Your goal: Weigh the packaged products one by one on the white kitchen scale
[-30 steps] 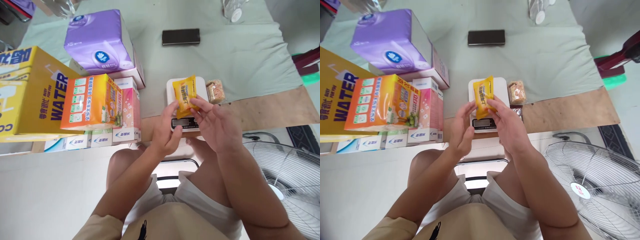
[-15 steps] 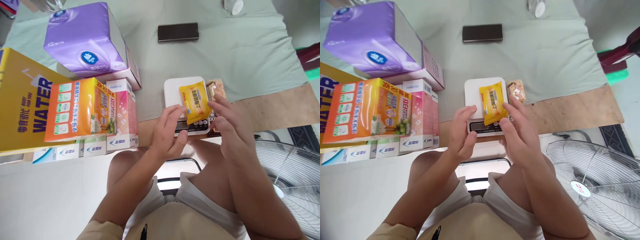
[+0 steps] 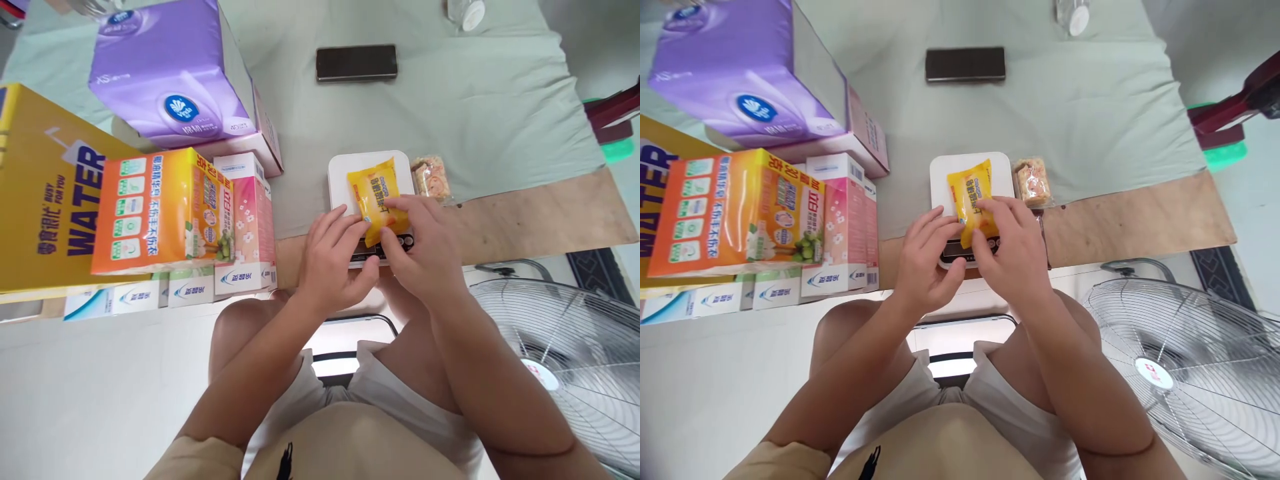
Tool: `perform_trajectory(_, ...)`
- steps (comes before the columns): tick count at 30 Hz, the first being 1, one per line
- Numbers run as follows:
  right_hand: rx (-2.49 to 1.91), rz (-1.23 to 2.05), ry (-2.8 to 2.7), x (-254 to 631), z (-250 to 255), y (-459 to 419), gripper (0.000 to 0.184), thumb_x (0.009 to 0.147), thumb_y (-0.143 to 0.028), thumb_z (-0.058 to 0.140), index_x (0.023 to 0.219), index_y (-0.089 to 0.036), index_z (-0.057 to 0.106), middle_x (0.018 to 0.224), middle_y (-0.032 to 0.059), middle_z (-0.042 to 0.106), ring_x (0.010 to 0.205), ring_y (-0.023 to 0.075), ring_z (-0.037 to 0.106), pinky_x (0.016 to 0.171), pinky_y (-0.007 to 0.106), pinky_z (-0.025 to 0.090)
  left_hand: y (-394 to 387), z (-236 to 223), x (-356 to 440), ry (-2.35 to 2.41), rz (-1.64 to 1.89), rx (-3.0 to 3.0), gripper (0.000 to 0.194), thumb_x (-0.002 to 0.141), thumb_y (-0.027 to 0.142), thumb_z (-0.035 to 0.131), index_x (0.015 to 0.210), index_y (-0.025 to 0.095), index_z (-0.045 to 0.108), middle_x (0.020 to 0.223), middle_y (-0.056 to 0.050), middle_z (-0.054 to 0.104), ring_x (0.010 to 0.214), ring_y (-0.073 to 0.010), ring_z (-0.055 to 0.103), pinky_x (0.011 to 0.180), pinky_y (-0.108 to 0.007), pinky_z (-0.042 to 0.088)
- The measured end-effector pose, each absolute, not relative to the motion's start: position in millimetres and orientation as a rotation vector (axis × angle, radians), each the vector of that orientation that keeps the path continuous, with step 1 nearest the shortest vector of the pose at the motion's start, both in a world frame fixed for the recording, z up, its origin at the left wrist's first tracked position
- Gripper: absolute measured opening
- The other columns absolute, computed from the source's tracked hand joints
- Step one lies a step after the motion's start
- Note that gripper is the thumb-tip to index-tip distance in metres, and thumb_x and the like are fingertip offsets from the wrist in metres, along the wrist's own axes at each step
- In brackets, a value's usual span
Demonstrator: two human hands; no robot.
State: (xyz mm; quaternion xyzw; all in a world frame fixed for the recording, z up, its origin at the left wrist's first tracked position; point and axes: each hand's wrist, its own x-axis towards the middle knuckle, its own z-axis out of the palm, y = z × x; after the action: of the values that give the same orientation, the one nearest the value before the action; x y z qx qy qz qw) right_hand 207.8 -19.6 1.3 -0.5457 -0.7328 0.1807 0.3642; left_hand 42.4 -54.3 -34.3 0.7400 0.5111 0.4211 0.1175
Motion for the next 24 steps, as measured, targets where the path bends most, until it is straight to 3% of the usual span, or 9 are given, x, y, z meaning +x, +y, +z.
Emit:
perform_trajectory(8, -1.354, 0.77, -1.614, 199.5, -3.6, -12.8, 0.024, 0.093, -0.035, 0.062, 0.116, -0.026, 0.064, 0.118, 0.0085, 0.074, 0.108, 0.0234, 0.072, 0.087, 0.042, 0.062, -57.5, -34.4, 30.8, 1.467, 1.293, 2.167, 0.048, 0.104, 0.047, 0.042, 0.135, 0.017, 0.064, 0.134, -0.014, 0.076, 0.143, -0.0368, 0.062, 0.119, -0.058, 0.048)
perform_trajectory(12, -1.38, 0.858, -1.449, 199.1, -4.1, -11.6, 0.019, 0.093, -0.037, 0.065, 0.109, -0.027, 0.06, 0.108, 0.0055, 0.071, 0.097, 0.0212, 0.071, 0.08, 0.039, 0.061, -61.4, -30.1, 35.5, 1.403, 1.362, 2.194, 0.047, 0.104, 0.047, 0.041, 0.127, 0.017, 0.069, 0.133, -0.014, 0.077, 0.14, -0.0365, 0.064, 0.116, -0.055, 0.05)
perform_trajectory(21, -1.244, 0.94, -1.159, 210.1, -5.1, -4.4, 0.018, 0.094, -0.043, 0.068, 0.104, -0.03, 0.06, 0.101, 0.001, 0.066, 0.096, 0.0193, 0.071, 0.087, 0.039, 0.064, -66.6, -28.0, 44.0, 1.238, 1.405, 2.231, 0.05, 0.107, 0.047, 0.035, 0.137, 0.019, 0.064, 0.149, -0.018, 0.067, 0.146, -0.0339, 0.059, 0.121, -0.053, 0.045)
perform_trajectory(24, -1.282, 0.812, -1.112, 227.5, -12.4, 13.2, 0.019, 0.095, -0.045, 0.065, 0.1, -0.029, 0.057, 0.096, 0.0011, 0.062, 0.093, 0.0187, 0.069, 0.085, 0.038, 0.063, -63.8, -31.4, 43.6, 1.234, 1.465, 2.175, 0.05, 0.107, 0.046, 0.033, 0.141, 0.022, 0.061, 0.146, -0.016, 0.067, 0.144, -0.0334, 0.06, 0.121, -0.054, 0.046)
